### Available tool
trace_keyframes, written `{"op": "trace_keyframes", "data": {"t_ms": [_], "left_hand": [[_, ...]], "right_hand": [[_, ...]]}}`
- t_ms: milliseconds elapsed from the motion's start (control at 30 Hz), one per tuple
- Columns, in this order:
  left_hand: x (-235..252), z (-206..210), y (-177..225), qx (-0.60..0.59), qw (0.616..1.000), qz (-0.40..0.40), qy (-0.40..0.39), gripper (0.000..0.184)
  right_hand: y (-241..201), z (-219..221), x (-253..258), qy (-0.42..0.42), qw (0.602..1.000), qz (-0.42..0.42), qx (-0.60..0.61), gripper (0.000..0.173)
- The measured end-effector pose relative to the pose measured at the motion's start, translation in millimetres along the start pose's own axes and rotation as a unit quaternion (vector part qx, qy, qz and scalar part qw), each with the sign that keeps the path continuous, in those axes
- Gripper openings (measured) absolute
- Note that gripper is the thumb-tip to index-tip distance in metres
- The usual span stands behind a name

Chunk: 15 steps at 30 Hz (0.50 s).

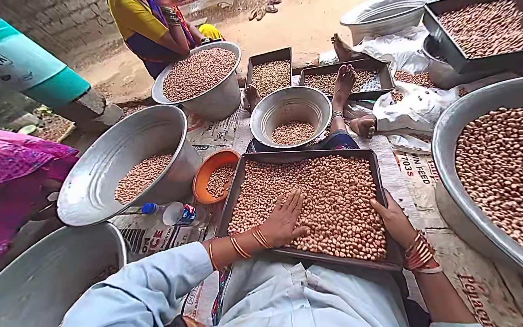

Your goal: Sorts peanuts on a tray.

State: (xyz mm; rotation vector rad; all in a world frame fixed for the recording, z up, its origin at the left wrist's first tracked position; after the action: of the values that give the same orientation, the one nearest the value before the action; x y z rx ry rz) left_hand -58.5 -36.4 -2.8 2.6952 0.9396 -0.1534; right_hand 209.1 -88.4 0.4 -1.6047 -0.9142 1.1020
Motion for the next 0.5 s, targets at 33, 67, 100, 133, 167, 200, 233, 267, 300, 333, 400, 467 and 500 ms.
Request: {"op": "trace_keyframes", "data": {"t_ms": [33, 67, 100, 133, 167, 200, 233, 267, 300, 333, 400, 467, 500], "left_hand": [[-12, -1, -30, 0.046, 0.998, -0.028, 0.019, 0.093], [-22, -5, -60, 0.092, 0.993, -0.062, 0.028, 0.093], [-28, -10, -91, 0.129, 0.986, -0.102, 0.028, 0.093], [-30, -17, -118, 0.151, 0.978, -0.144, 0.028, 0.095], [-28, -22, -141, 0.162, 0.968, -0.188, 0.023, 0.098], [-22, -26, -157, 0.161, 0.959, -0.23, 0.027, 0.1], [-14, -27, -164, 0.139, 0.952, -0.269, 0.033, 0.1], [0, -28, -162, 0.094, 0.947, -0.305, 0.04, 0.1], [15, -27, -152, 0.041, 0.94, -0.333, 0.051, 0.098], [31, -24, -138, -0.007, 0.935, -0.349, 0.065, 0.096], [62, -22, -96, -0.079, 0.936, -0.332, 0.087, 0.091], [78, -20, -41, -0.124, 0.953, -0.257, 0.099, 0.088], [78, -20, -14, -0.143, 0.962, -0.208, 0.099, 0.087]], "right_hand": [[-1, 1, 1, -0.002, 1.0, -0.001, 0.001, 0.061], [-2, 1, 2, -0.002, 1.0, -0.002, 0.005, 0.061], [-3, 2, 4, -0.002, 1.0, -0.004, 0.007, 0.061], [-4, 3, 5, -0.002, 1.0, -0.006, 0.009, 0.06], [-4, 4, 6, -0.004, 1.0, -0.008, 0.01, 0.06], [-5, 4, 7, -0.008, 1.0, -0.009, 0.009, 0.06], [-4, 5, 8, -0.01, 1.0, -0.009, 0.008, 0.059], [-5, 5, 9, -0.011, 1.0, -0.01, 0.009, 0.058], [-6, 4, 9, -0.007, 1.0, -0.01, 0.007, 0.058], [-6, 3, 8, -0.004, 1.0, -0.008, 0.006, 0.057], [-5, -1, 5, 0.006, 1.0, -0.007, 0.004, 0.057], [-6, -3, 1, 0.009, 1.0, -0.013, 0.009, 0.056], [-7, -3, -1, 0.01, 1.0, -0.016, 0.011, 0.055]]}}
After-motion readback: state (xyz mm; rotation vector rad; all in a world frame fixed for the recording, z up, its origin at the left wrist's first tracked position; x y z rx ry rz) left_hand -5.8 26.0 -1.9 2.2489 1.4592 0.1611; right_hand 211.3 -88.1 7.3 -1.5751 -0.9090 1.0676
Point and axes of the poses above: each hand's wrist, its own x-axis towards the middle knuckle, its own z-axis out of the palm, y = z × x, the point moved 9 cm from there along x, towards the middle knuckle, and after that the axes turned 5 degrees about x, right-handed, at the moved point
